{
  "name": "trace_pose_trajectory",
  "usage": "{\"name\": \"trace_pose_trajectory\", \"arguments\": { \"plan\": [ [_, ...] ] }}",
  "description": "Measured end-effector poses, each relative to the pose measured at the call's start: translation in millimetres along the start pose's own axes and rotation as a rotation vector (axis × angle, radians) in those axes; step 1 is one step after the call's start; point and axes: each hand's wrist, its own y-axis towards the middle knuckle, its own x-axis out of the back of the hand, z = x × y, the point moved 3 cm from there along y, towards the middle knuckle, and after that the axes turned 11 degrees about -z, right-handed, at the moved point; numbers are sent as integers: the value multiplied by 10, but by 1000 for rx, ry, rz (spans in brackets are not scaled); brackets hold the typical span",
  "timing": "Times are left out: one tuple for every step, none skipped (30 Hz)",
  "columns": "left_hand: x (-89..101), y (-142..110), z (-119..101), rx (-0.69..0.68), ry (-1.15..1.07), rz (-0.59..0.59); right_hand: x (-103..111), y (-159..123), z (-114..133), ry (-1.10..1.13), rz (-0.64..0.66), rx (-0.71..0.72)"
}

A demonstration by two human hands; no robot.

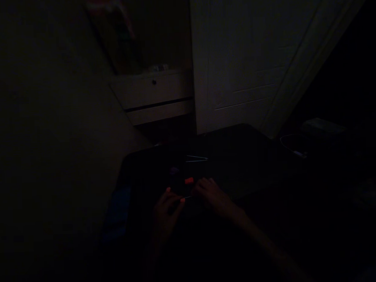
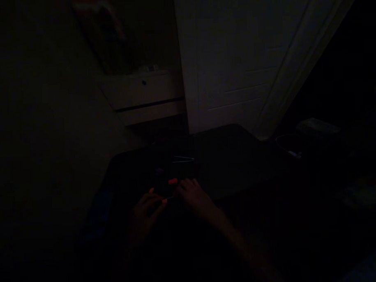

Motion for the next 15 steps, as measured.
{"name": "trace_pose_trajectory", "arguments": {
  "plan": [
    [-2,-3,-1,-1,2,-7,-4,-4,-4,-4,5,10],
    [-3,-7,-3,-4,5,-18,-10,-7,-9,-8,9,21],
    [-4,-10,-4,-9,7,-27,-15,-11,-15,-11,11,32],
    [-6,-13,-7,-17,9,-33,-19,-14,-20,-10,8,40],
    [-7,-15,-10,-26,10,-38,-23,-17,-24,-6,5,46],
    [-7,-15,-13,-34,11,-43,-26,-20,-28,1,2,49],
    [-7,-15,-16,-41,14,-45,-28,-24,-31,9,-1,47],
    [-6,-13,-20,-49,16,-48,-30,-27,-34,15,0,45],
    [-5,-10,-23,-57,15,-52,-30,-32,-35,19,-2,44],
    [-4,-8,-26,-65,13,-57,-30,-36,-37,23,-6,42],
    [-4,-5,-28,-71,10,-62,-28,-41,-39,29,-13,37],
    [-4,-4,-30,-76,5,-63,-25,-45,-42,37,-22,33],
    [-5,-4,-33,-79,1,-64,-23,-50,-45,45,-29,31],
    [-5,-4,-36,-79,-2,-64,-21,-53,-49,53,-36,30],
    [-4,-4,-40,-74,-3,-64,-20,-56,-54,60,-43,29]
  ]
}}
